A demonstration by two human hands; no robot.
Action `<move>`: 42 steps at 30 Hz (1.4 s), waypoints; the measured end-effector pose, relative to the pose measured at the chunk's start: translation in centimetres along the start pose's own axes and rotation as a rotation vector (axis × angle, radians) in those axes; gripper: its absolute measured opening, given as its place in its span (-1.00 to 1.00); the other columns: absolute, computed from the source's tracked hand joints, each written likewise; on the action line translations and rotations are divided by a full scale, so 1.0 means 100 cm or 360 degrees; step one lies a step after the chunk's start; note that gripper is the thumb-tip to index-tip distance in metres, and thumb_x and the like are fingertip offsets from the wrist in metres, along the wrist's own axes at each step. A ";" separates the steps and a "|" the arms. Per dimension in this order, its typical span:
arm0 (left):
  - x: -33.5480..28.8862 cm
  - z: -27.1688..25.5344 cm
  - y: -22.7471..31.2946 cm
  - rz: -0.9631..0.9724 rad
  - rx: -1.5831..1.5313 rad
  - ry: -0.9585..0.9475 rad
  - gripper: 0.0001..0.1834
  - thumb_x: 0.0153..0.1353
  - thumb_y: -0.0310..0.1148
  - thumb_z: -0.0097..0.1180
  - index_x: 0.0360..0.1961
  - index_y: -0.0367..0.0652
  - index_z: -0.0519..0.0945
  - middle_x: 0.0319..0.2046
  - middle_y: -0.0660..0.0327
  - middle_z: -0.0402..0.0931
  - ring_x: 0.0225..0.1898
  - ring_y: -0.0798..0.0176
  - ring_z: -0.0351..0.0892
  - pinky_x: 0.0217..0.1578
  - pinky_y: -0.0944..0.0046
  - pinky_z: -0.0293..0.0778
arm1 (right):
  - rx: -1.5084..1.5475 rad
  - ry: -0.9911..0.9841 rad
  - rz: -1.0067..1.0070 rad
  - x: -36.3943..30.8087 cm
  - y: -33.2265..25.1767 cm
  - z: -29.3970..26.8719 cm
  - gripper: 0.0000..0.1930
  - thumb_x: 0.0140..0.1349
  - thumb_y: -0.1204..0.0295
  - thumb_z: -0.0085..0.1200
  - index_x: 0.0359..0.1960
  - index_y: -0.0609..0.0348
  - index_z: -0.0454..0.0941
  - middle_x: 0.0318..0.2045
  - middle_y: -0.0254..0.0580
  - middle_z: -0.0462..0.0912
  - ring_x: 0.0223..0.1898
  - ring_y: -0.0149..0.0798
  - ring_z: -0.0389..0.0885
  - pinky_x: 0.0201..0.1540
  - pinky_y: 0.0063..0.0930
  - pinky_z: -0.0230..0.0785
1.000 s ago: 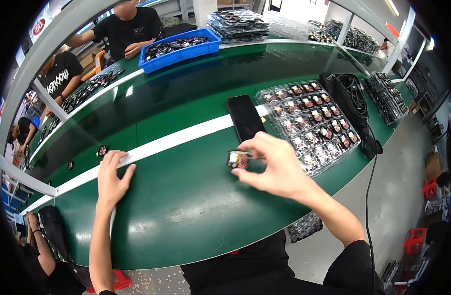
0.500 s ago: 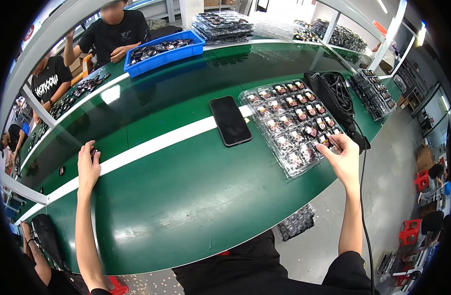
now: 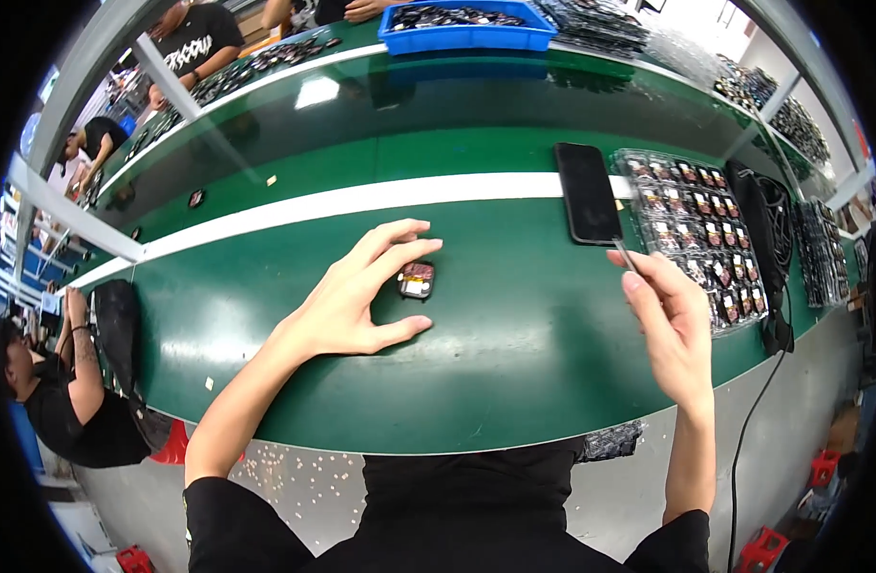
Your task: Manually assemble components into an electronic housing using tweezers and pick-and-place movements.
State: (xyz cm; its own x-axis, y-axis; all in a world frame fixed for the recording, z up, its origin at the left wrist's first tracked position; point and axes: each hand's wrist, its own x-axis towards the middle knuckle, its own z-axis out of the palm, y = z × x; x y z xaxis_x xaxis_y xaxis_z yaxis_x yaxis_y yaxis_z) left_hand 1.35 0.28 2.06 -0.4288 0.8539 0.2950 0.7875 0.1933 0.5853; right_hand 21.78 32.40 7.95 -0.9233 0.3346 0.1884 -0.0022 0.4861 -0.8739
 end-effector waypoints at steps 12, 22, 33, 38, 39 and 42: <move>-0.011 0.010 -0.018 -0.0144 0.0125 0.0155 -0.16 0.15 -0.16 0.68 0.43 -0.13 0.60 0.13 0.12 0.66 0.11 0.02 0.61 0.24 0.02 0.48 | 0.0486 -0.0526 0.0078 0.066 0.029 0.134 -0.77 0.51 0.51 0.36 0.10 0.36 0.85 -0.36 -0.27 0.77 -0.45 -0.56 0.60 -0.41 -0.53 0.38; -0.009 0.010 -0.029 -0.0048 0.0113 0.0243 -0.39 0.09 -0.23 0.72 0.17 -0.07 0.76 -0.08 0.29 0.66 -0.10 0.15 0.56 0.11 0.16 0.38 | 0.0536 -0.0370 -0.0038 0.059 0.039 0.138 -0.85 0.39 0.61 0.46 -0.04 0.31 0.91 -0.47 -0.48 0.59 -0.42 -0.68 0.39 -0.41 -0.59 0.11; -0.008 0.009 -0.029 -0.0141 -0.0087 0.0135 -0.41 -0.03 -0.18 0.79 0.07 -0.04 0.88 -0.35 0.40 0.67 -0.40 0.35 0.33 -0.13 0.27 0.19 | 0.0126 -0.0402 -0.0335 0.056 0.035 0.141 -0.88 0.24 0.68 0.40 -0.20 0.34 0.88 -0.59 -0.33 0.59 -0.58 -0.58 0.43 -0.53 -0.49 0.14; -0.007 0.009 -0.032 -0.0115 -0.0071 0.0120 -0.40 -0.03 -0.16 0.79 0.08 -0.04 0.88 -0.33 0.39 0.68 -0.39 0.36 0.35 -0.13 0.26 0.18 | 0.0009 -0.0411 -0.0419 0.058 0.035 0.144 -0.90 0.22 0.67 0.40 -0.24 0.32 0.87 -0.59 -0.27 0.61 -0.63 -0.50 0.43 -0.55 -0.45 0.15; -0.007 0.008 -0.031 -0.0120 -0.0075 0.0119 -0.40 -0.03 -0.16 0.79 0.08 -0.04 0.88 -0.33 0.39 0.68 -0.39 0.36 0.35 -0.13 0.26 0.18 | 0.0005 -0.0406 -0.0424 0.058 0.035 0.144 -0.90 0.23 0.67 0.41 -0.23 0.32 0.87 -0.59 -0.28 0.61 -0.63 -0.50 0.43 -0.55 -0.46 0.15; -0.006 0.007 -0.031 -0.0112 -0.0073 0.0103 -0.41 -0.01 -0.19 0.78 0.09 -0.05 0.88 -0.32 0.38 0.68 -0.38 0.36 0.34 -0.13 0.26 0.18 | 0.0010 -0.0392 -0.0413 0.059 0.033 0.145 -0.90 0.23 0.67 0.41 -0.23 0.31 0.87 -0.59 -0.28 0.61 -0.63 -0.50 0.43 -0.56 -0.46 0.15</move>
State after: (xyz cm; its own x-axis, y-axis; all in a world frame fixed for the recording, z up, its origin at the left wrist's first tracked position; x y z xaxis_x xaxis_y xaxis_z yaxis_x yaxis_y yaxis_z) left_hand -0.51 -0.49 -0.46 -0.5114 0.8055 0.2992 0.7338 0.2282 0.6399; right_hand 10.82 24.30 -0.32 -0.9566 -0.0044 0.2913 -0.2503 0.5243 -0.8139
